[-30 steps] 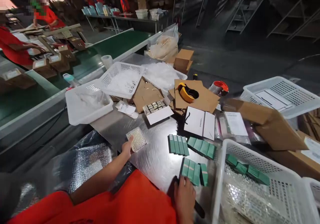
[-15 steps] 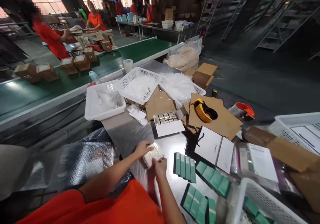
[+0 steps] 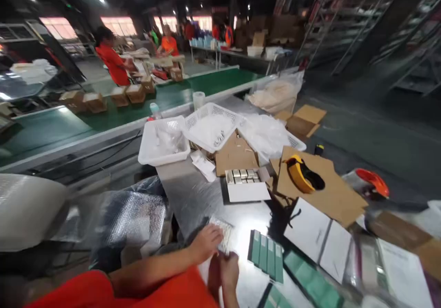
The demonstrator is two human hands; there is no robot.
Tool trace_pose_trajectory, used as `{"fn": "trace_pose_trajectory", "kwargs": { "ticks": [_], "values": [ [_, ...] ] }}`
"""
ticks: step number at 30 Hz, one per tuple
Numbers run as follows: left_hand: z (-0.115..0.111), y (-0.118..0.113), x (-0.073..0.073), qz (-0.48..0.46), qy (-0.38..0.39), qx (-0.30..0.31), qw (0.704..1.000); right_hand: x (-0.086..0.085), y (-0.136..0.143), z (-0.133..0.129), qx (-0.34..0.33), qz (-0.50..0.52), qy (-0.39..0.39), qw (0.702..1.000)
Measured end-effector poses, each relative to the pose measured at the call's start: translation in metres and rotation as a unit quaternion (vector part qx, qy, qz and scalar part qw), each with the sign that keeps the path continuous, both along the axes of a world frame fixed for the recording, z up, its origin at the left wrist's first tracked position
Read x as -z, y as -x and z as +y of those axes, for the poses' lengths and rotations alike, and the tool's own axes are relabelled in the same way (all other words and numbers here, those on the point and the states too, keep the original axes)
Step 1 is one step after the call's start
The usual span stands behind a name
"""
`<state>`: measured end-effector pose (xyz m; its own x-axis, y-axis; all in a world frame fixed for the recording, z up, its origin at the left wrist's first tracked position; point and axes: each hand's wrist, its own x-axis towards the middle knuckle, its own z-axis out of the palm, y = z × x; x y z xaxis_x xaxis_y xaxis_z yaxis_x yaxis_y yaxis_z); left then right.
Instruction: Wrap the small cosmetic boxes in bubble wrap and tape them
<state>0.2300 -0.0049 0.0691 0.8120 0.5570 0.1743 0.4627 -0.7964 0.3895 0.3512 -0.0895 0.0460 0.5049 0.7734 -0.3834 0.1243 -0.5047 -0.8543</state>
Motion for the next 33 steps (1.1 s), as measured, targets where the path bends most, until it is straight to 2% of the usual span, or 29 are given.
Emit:
{"fn": "trace_pose_trajectory", "kwargs": {
  "ticks": [2, 4, 7, 9, 11, 13, 18, 21, 23, 26, 29, 31, 33],
  "values": [
    [-0.003, 0.004, -0.006, 0.012, 0.023, 0.023, 0.999, -0.002, -0.009, -0.013, 0.044, -0.094, 0.029, 0.994],
    [0.000, 0.006, -0.009, 0.028, 0.045, 0.039, 0.998, -0.009, -0.013, -0.018, 0.045, -0.194, -0.018, 0.980],
    [0.009, 0.013, -0.009, 0.046, 0.066, 0.060, 0.995, -0.020, -0.015, -0.009, -0.047, -0.331, -0.118, 0.935],
    [0.014, 0.017, -0.008, 0.041, 0.080, 0.071, 0.993, -0.024, -0.015, 0.001, -0.133, -0.390, -0.139, 0.901],
    [0.016, 0.019, -0.006, 0.022, 0.093, 0.075, 0.993, -0.024, -0.014, 0.009, -0.209, -0.427, -0.123, 0.871],
    [0.017, 0.020, -0.006, 0.007, 0.092, 0.073, 0.993, -0.024, -0.013, 0.013, -0.248, -0.456, -0.086, 0.850],
    [0.016, 0.020, -0.009, 0.018, 0.030, 0.073, 0.997, -0.028, -0.008, 0.005, -0.279, -0.512, -0.032, 0.812],
    [0.016, 0.020, -0.010, 0.031, 0.007, 0.067, 0.997, -0.030, -0.006, 0.000, -0.285, -0.528, -0.035, 0.799],
    [0.016, 0.019, -0.008, 0.042, 0.001, 0.068, 0.997, -0.033, -0.014, 0.005, -0.293, -0.525, -0.055, 0.797],
    [0.016, 0.019, -0.002, 0.055, -0.002, 0.061, 0.997, -0.049, -0.061, 0.039, -0.261, -0.523, -0.092, 0.806],
    [0.014, 0.020, 0.010, 0.054, -0.022, 0.045, 0.997, -0.083, -0.147, 0.097, -0.132, -0.557, -0.089, 0.815],
    [0.012, 0.019, 0.025, 0.033, -0.068, 0.035, 0.997, -0.107, -0.209, 0.136, -0.015, -0.583, -0.055, 0.811],
    [0.009, 0.015, 0.047, -0.015, -0.146, 0.021, 0.989, -0.125, -0.259, 0.165, 0.033, -0.591, 0.009, 0.806]
  ]
}}
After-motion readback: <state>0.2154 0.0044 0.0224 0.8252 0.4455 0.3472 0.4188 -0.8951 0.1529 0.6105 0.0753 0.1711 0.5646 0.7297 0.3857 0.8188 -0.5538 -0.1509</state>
